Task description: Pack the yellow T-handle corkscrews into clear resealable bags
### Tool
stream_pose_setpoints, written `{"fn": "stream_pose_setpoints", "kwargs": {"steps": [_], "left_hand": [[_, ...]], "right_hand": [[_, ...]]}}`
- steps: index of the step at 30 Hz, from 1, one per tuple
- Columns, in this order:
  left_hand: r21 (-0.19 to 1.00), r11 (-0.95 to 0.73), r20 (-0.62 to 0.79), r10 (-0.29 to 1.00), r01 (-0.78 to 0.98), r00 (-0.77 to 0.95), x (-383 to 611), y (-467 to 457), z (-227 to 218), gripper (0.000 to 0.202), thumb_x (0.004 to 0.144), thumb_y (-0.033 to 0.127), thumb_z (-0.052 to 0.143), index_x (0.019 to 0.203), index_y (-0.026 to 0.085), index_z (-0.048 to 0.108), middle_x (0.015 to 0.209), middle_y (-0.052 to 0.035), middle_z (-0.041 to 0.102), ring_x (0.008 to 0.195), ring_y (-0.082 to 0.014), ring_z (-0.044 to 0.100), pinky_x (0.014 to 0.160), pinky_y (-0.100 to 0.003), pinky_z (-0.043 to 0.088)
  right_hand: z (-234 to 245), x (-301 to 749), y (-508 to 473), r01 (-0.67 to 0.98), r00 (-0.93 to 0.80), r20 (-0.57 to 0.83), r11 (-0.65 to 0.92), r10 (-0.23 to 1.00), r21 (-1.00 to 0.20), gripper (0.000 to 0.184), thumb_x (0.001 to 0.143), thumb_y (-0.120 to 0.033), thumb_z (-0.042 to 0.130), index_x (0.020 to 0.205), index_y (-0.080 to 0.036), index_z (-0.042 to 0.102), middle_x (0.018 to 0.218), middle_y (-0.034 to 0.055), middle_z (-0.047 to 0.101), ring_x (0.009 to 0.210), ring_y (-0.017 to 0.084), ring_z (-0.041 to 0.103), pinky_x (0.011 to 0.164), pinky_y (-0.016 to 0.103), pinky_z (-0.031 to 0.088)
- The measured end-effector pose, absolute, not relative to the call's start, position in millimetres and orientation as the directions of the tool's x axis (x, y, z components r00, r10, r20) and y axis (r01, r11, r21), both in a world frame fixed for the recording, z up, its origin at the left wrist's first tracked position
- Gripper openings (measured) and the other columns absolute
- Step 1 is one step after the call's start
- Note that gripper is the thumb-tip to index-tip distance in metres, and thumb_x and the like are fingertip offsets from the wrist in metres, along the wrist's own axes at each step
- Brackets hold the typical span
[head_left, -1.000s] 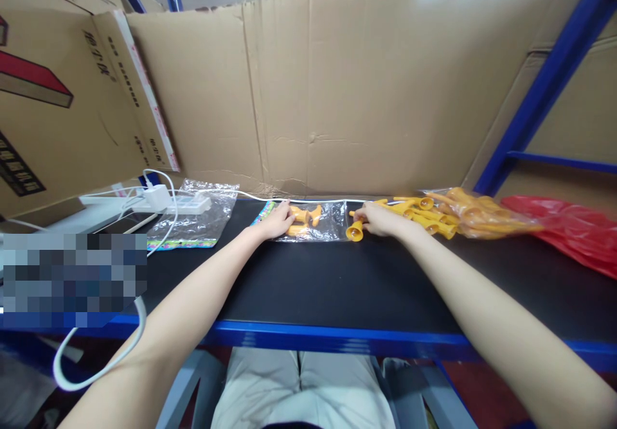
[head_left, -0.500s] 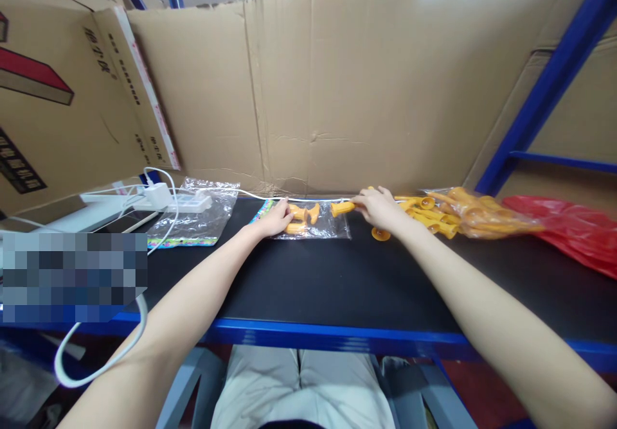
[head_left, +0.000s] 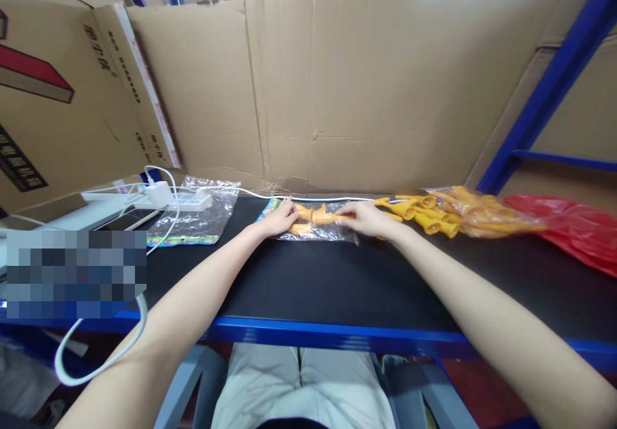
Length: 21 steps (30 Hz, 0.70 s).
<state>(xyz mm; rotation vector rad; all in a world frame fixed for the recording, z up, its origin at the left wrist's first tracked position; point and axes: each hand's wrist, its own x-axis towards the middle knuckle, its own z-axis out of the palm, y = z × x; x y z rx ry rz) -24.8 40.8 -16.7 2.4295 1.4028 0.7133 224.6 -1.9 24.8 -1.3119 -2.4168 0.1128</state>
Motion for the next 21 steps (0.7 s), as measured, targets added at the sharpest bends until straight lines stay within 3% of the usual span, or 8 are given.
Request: {"fn": "stream_pose_setpoints", "kwargs": {"steps": [6,10,15,19,21], "left_hand": [[0.703,-0.391,0.223,0.914,0.594,0.338,-22,39,-12,0.035,0.086,0.038,0.031,0.097,0.017,0.057,0.135,-0.0075,0.044,0.132,-0.0230,0.023,0.105,-0.033,0.021],[0.762,-0.373,0.250,0.924,0.530,0.291,-24,43,-13,0.037,0.087,0.037,0.028,0.087,0.017,0.060,0.136,-0.0077,0.042,0.133,-0.0217,0.022,0.106,-0.034,0.016],[0.798,-0.355,0.265,0.932,0.488,0.246,-24,45,-15,0.033,0.085,0.036,0.033,0.082,0.018,0.062,0.133,-0.0063,0.045,0.129,-0.0222,0.027,0.104,-0.034,0.019],[0.851,-0.316,0.236,0.943,0.419,0.233,-20,42,-14,0.034,0.086,0.035,0.034,0.081,0.017,0.062,0.115,-0.0089,0.057,0.114,-0.0223,0.044,0.097,-0.032,0.029],[0.886,-0.288,0.219,0.951,0.363,0.220,-18,41,-14,0.033,0.086,0.036,0.035,0.080,0.016,0.061,0.105,-0.0090,0.060,0.104,-0.0217,0.050,0.091,-0.032,0.034]], "right_hand": [[20,228,2,0.666,-0.465,0.252,0.523,0.849,-0.532,0.028,0.074,-0.032,0.058,0.094,-0.016,0.069,0.093,0.0044,0.068,0.082,0.018,0.062,0.075,0.028,0.047],[14,227,5,0.685,-0.452,0.281,0.531,0.847,-0.498,0.027,0.073,-0.029,0.059,0.094,-0.015,0.069,0.097,0.0063,0.067,0.088,0.020,0.061,0.079,0.029,0.046],[6,225,10,0.709,-0.526,0.229,0.571,0.819,-0.414,0.028,0.073,-0.029,0.060,0.095,-0.016,0.069,0.095,0.0066,0.067,0.083,0.020,0.061,0.076,0.029,0.046],[5,225,11,0.695,-0.534,0.240,0.582,0.811,-0.422,0.027,0.073,-0.029,0.059,0.093,-0.015,0.069,0.091,0.0063,0.067,0.079,0.019,0.061,0.073,0.029,0.046],[7,222,8,0.660,-0.507,0.277,0.575,0.816,-0.483,0.025,0.072,-0.024,0.058,0.094,-0.016,0.069,0.096,0.0064,0.066,0.084,0.019,0.060,0.076,0.028,0.046]]}}
